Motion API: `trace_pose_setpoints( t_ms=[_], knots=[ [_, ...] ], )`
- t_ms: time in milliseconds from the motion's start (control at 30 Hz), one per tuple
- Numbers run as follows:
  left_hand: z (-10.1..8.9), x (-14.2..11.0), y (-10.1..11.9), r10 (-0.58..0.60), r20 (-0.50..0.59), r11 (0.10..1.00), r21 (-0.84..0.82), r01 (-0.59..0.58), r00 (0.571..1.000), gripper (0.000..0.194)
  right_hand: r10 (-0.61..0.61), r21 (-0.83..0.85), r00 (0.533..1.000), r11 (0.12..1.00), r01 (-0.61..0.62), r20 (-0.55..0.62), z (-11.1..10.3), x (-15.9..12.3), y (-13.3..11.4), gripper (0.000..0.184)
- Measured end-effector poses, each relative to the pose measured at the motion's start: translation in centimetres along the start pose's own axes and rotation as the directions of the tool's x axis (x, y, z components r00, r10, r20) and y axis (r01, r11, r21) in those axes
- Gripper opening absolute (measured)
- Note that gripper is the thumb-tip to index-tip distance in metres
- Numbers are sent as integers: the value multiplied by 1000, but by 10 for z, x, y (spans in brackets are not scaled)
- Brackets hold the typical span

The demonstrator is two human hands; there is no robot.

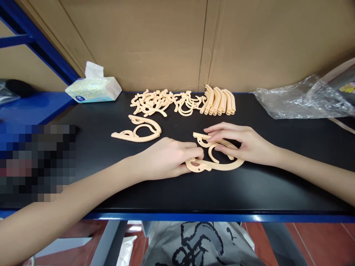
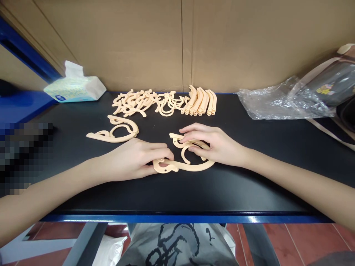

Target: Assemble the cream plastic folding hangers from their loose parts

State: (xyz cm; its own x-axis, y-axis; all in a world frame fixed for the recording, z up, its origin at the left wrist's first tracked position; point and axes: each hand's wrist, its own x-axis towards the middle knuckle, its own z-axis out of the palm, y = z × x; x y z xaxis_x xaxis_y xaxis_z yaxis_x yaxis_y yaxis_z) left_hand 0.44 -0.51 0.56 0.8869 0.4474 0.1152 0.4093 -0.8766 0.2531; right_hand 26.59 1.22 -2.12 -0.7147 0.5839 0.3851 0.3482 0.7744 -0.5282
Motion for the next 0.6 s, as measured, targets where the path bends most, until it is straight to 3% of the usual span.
trace_pose_setpoints(
  t_ms=[600],
  knots=[
    [-1, 1, 2, -11, 64, 993, -120, 19, 998, 14, 18, -124, 998, 992, -26, -67, 0, 3, 2, 26]
  ],
)
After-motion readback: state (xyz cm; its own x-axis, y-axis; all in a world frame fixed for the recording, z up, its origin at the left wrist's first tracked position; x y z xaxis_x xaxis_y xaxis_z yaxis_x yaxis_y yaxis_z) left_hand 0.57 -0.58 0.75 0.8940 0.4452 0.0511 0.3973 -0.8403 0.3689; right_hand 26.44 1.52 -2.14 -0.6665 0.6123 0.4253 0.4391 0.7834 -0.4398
